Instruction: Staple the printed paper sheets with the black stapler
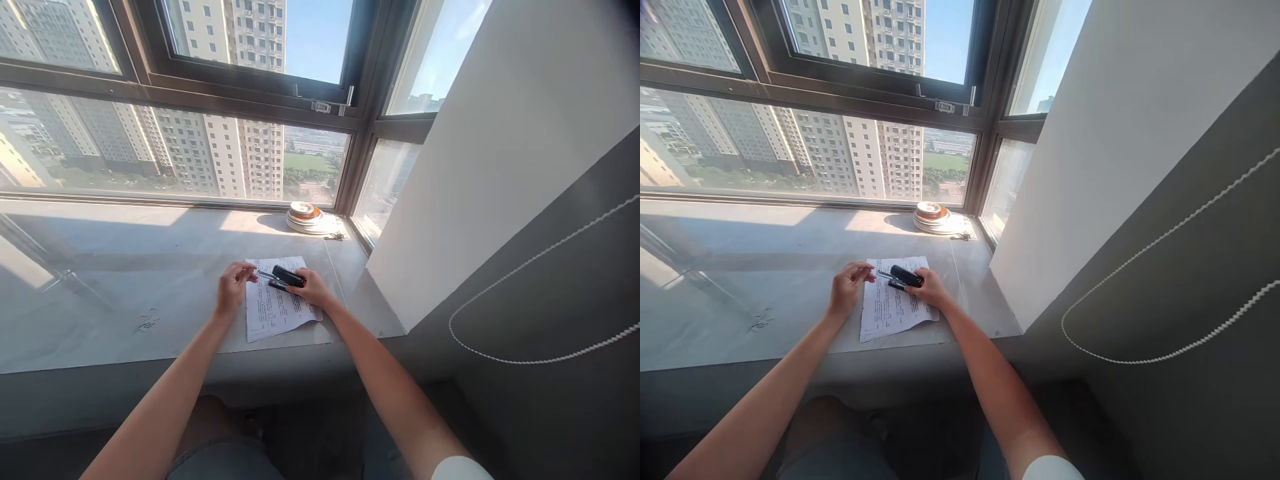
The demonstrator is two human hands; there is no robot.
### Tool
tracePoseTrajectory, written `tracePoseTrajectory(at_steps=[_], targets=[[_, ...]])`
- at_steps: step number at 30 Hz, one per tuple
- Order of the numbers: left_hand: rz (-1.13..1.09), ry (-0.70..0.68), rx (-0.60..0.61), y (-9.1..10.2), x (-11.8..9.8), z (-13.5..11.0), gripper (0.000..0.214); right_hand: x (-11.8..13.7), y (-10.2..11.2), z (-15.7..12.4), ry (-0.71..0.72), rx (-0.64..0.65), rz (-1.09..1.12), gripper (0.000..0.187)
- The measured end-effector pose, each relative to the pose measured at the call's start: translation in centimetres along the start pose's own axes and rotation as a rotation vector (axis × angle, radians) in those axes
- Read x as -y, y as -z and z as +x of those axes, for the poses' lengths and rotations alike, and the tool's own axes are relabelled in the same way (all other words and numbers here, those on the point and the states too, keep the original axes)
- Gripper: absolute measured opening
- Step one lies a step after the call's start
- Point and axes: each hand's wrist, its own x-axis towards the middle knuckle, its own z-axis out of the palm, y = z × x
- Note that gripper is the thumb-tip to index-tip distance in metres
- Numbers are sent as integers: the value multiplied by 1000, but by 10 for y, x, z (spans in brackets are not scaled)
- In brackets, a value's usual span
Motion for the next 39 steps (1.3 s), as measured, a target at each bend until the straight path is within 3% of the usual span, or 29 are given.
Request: tracePoseTrajectory(at_steps=[11, 15, 20, 39], targets=[[196, -57, 22, 2, 10, -2, 22, -6, 13, 4, 86, 109, 124, 31], [356, -124, 141, 0, 7, -2, 15, -6, 15, 4, 105, 135, 153, 32], [338, -91, 275, -3, 13, 0, 20, -3, 15, 3, 85, 139, 162, 34], [321, -26, 315, -4, 10, -3, 18, -4, 18, 3, 105, 171, 191, 30]])
